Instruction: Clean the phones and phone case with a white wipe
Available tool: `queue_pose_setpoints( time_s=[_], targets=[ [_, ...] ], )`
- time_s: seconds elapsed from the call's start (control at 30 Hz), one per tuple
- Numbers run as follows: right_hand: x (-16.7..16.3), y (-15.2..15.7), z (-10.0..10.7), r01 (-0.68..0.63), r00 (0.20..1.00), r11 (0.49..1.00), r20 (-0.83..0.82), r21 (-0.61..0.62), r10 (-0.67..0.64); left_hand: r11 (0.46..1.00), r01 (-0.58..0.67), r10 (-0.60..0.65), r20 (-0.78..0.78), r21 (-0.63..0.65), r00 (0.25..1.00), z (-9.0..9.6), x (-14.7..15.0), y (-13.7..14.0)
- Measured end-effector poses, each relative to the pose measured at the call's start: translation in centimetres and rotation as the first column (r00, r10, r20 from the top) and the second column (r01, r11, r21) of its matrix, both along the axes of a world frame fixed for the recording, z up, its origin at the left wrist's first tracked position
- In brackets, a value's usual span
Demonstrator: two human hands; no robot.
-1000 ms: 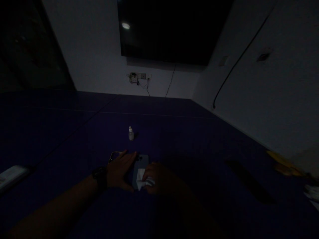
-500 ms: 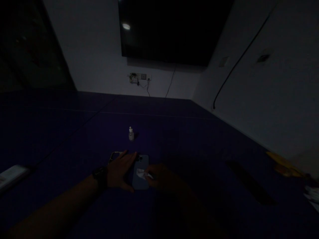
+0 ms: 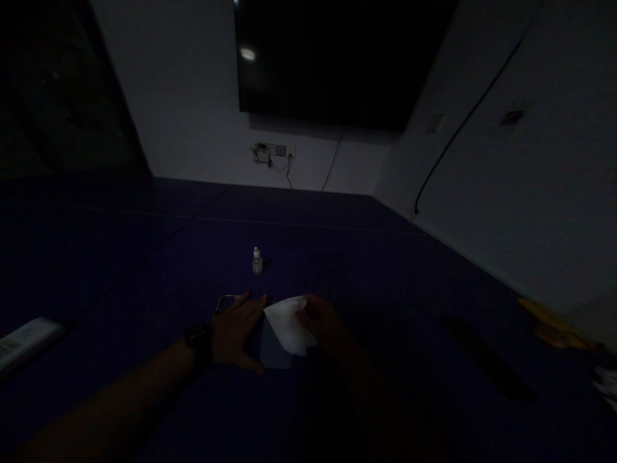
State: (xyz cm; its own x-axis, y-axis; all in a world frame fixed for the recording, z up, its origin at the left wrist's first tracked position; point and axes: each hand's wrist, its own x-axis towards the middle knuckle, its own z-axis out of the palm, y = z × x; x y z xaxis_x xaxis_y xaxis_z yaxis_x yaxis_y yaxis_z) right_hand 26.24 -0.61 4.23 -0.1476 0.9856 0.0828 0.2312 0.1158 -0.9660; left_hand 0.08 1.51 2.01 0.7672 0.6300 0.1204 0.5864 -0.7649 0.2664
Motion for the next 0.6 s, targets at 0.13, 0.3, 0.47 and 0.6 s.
queue_pose_setpoints(
  time_s=[0.13, 0.3, 0.47, 0.6],
  targets=[
    [-0.3, 1.7, 0.4, 0.135, 0.973, 0.989, -0.179, -0.067, -0.145, 1.000, -0.002, 0.002, 0.026, 0.001, 1.000, 0.0, 0.0, -0.1],
    [-1.1, 3.3, 1.0, 0.195, 0.946, 0.971, -0.236, -0.137, -0.224, 1.000, -0.005, 0.005, 0.027, 0.016, 1.000, -0.1, 0.1, -0.2],
    [-1.9, 6.9, 1.2, 0.179, 0.948, 0.973, -0.237, -0.148, -0.211, 1.000, 0.002, -0.002, 0.018, 0.006, 1.000, -0.3, 0.2, 0.1],
    [-3.7, 10.3, 1.1, 0.136, 0.964, 0.979, -0.207, -0.150, -0.165, 1.000, 0.005, -0.005, 0.021, 0.012, 1.000, -0.2, 0.1, 0.1]
  ],
)
